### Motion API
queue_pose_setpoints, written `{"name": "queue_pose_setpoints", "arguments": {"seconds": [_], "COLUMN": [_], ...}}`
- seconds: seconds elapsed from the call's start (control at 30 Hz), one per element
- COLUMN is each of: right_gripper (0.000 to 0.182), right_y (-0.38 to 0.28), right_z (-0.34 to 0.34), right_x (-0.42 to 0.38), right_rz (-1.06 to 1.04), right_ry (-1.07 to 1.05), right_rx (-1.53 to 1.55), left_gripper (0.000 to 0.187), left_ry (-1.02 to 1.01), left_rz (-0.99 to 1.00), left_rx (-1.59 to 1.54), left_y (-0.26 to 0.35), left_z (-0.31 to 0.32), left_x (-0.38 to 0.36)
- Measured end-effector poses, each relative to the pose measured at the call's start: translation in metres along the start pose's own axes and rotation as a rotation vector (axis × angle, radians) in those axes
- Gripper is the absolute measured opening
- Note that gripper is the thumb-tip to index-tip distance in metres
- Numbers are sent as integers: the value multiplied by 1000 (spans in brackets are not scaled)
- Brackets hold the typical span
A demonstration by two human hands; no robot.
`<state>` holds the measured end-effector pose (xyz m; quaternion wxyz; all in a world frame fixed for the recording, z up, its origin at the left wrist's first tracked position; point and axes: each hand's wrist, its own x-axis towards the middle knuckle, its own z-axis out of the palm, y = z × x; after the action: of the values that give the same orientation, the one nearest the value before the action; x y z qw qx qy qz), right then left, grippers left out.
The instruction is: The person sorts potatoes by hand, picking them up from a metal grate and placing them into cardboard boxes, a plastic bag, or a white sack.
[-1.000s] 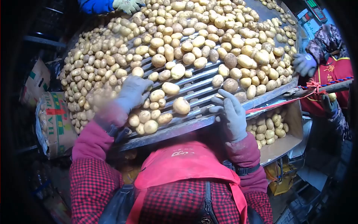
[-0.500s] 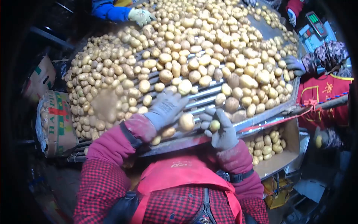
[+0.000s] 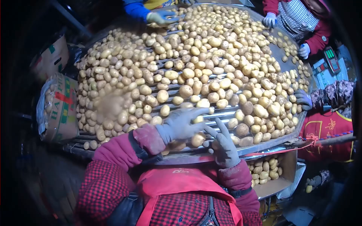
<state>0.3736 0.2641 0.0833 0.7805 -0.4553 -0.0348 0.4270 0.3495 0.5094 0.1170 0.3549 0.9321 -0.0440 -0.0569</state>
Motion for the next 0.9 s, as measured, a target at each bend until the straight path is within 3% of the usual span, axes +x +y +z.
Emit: {"name": "queue_pose_setpoints", "arguments": {"seconds": [0.03, 0.07, 0.1, 0.17, 0.2, 0.23, 0.3, 0.37, 0.43, 0.5, 0.53, 0.63, 0.7, 0.77, 0.9], "right_gripper": [56, 72, 89, 86, 82, 72, 61, 56, 60, 60, 61, 54, 54, 61, 60], "right_y": [-2, -1, -1, -8, -2, -3, -2, 6, 0, 1, 1, -4, 5, -2, 3], "right_z": [7, 15, 29, 36, 29, 31, 28, 21, 21, 15, 13, 21, 10, 14, 9], "right_x": [6, 15, 27, 37, 41, 45, 53, 58, 58, 59, 60, 60, 63, 66, 70], "right_rz": [38, 124, 36, 24, 85, 99, 186, 156, 97, 142, 124, 57, 44, 90, 114], "right_ry": [-67, -65, -68, -171, -60, -76, -98, -53, -55, -83, -127, -105, -108, -128, -124], "right_rx": [12, 241, 182, 308, 242, 297, 391, 350, 239, 388, 446, 432, 358, 468, 422], "left_gripper": [61, 63, 64, 62, 59, 57, 59, 67, 80, 88, 91, 96, 95, 90, 84], "left_ry": [10, -22, -53, 22, 95, 167, 382, 463, 439, 325, 174, 96, 46, 159, 413], "left_rz": [-13, 30, 75, 136, 10, -116, -223, -521, -732, -747, -900, -786, -830, -738, -604], "left_rx": [-166, -205, -243, -242, -261, -278, -174, 325, 567, 831, 745, 750, 640, 291, 312], "left_y": [15, 24, 27, 11, 2, -6, -78, -119, -183, -186, -174, -193, -200, -231, -258], "left_z": [-6, -13, -19, -38, -55, -76, -101, -140, -168, -181, -189, -200, -208, -220, -170], "left_x": [-3, -6, -8, -12, -16, -19, -25, -29, -32, -31, -13, 16, 24, 29, 47]}}
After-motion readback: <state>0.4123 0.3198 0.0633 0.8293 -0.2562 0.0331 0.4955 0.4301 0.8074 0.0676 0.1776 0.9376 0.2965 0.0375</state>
